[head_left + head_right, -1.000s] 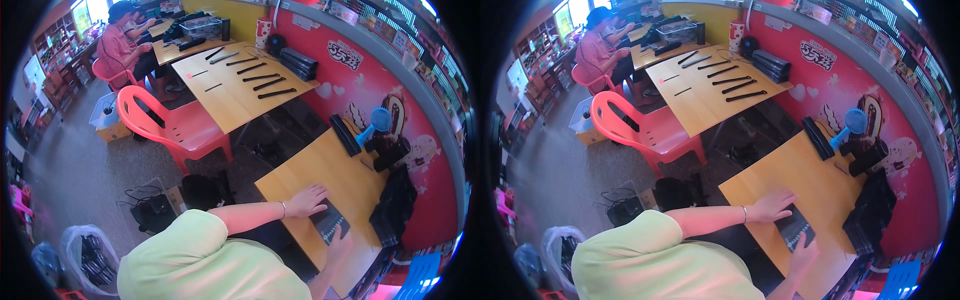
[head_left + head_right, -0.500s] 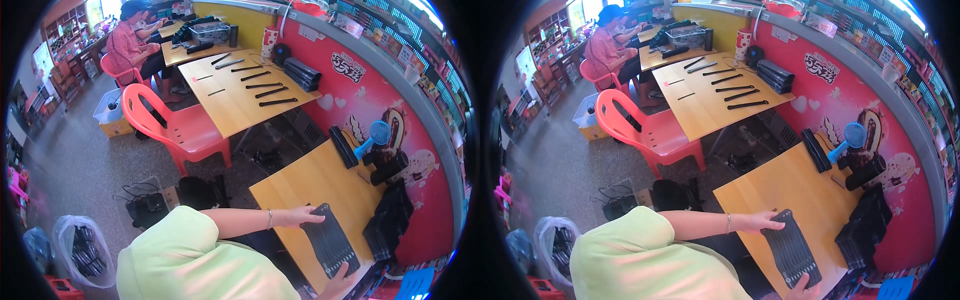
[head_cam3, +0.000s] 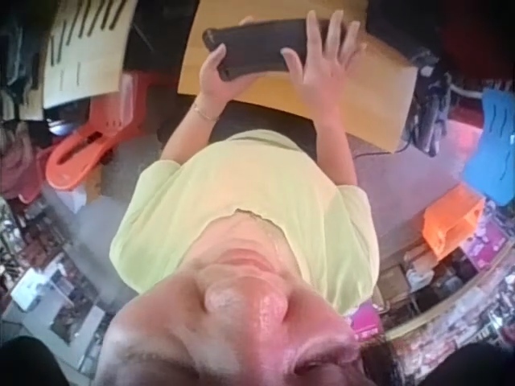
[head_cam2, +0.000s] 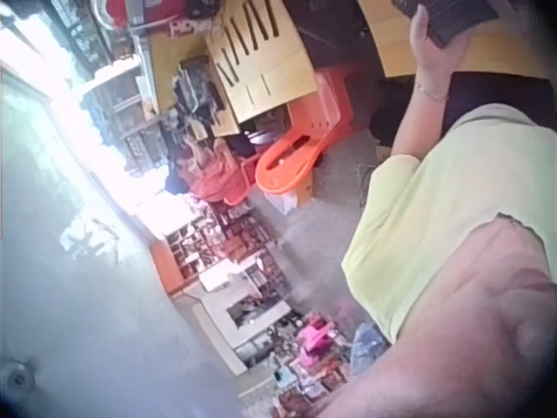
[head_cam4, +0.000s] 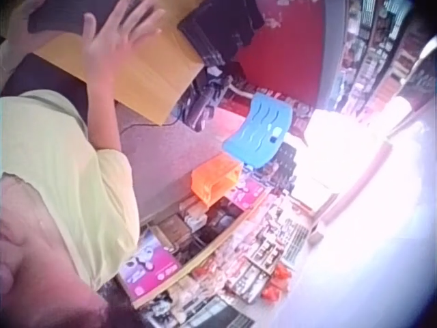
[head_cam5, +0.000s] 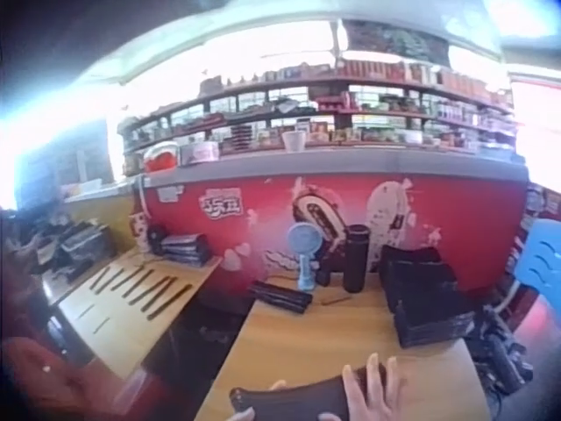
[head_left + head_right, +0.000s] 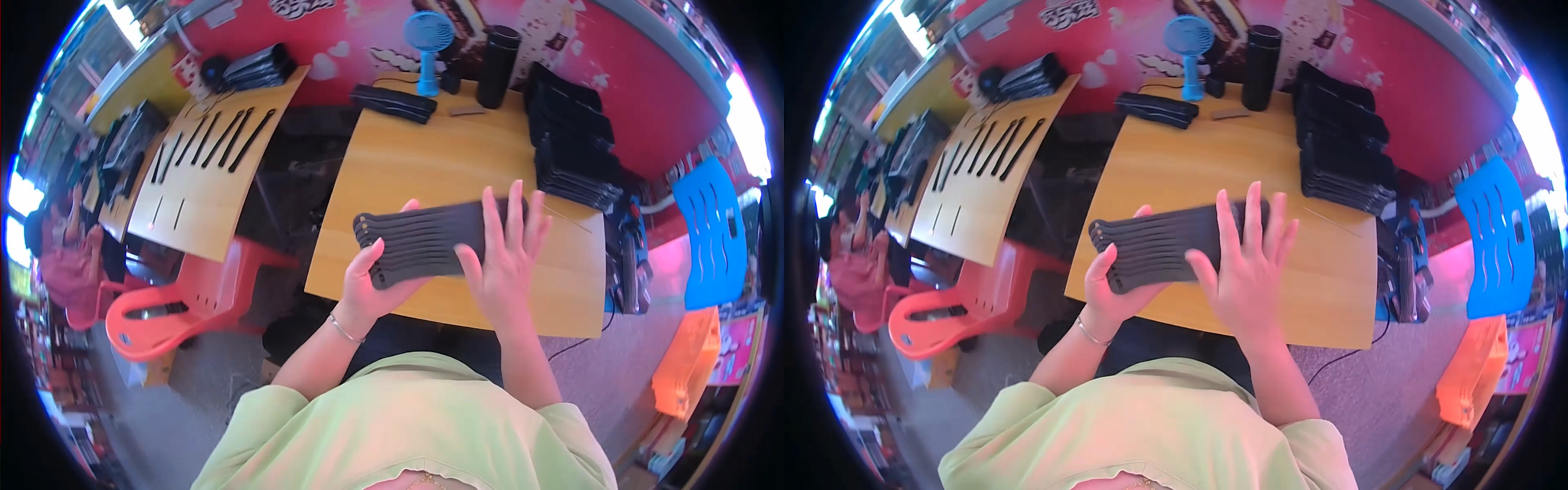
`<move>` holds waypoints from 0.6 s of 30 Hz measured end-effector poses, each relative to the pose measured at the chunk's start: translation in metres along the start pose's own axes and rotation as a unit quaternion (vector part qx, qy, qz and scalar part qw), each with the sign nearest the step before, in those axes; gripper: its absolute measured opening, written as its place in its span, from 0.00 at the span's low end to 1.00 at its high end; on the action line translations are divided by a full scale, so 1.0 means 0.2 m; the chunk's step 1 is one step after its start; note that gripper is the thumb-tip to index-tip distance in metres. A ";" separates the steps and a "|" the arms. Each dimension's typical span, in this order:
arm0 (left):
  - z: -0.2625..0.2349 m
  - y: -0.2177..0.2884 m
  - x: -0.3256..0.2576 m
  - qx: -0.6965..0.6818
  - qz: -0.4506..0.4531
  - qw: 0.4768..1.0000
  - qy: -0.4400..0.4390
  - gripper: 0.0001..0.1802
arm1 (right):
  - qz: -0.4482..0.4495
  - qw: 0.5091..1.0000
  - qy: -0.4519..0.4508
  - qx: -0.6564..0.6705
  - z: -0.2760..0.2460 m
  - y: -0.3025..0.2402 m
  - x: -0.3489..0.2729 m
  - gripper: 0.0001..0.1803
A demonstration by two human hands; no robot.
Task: The person is sorting and stacking black textile straps into a holder at a workbench.
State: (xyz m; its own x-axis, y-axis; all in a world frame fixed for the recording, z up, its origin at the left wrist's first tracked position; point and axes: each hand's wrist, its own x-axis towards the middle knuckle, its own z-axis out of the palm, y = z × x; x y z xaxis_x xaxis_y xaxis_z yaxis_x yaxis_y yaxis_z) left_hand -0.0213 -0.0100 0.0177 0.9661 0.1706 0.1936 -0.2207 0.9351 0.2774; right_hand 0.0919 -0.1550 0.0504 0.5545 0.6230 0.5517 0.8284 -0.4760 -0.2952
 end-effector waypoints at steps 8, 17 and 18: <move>0.03 -0.06 -0.02 0.071 -0.021 0.997 0.034 0.38 | -0.059 0.996 -0.058 0.019 0.03 -0.06 -0.01 0.39; 0.01 -0.07 0.01 0.068 -0.025 0.997 0.020 0.39 | -0.019 0.964 -0.025 0.266 0.20 0.06 0.01 0.38; 0.00 -0.06 0.01 0.103 -0.024 0.994 0.039 0.39 | -0.009 0.975 -0.021 0.219 0.20 0.06 0.00 0.37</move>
State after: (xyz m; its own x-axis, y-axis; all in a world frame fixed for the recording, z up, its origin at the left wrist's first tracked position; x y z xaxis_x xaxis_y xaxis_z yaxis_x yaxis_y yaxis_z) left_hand -0.0165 -0.0219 0.0154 0.9818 0.1587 0.1043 -0.1893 0.8604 0.4731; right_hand 0.1062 -0.1357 0.0156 0.5355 0.6573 0.5303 0.7866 -0.1595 -0.5966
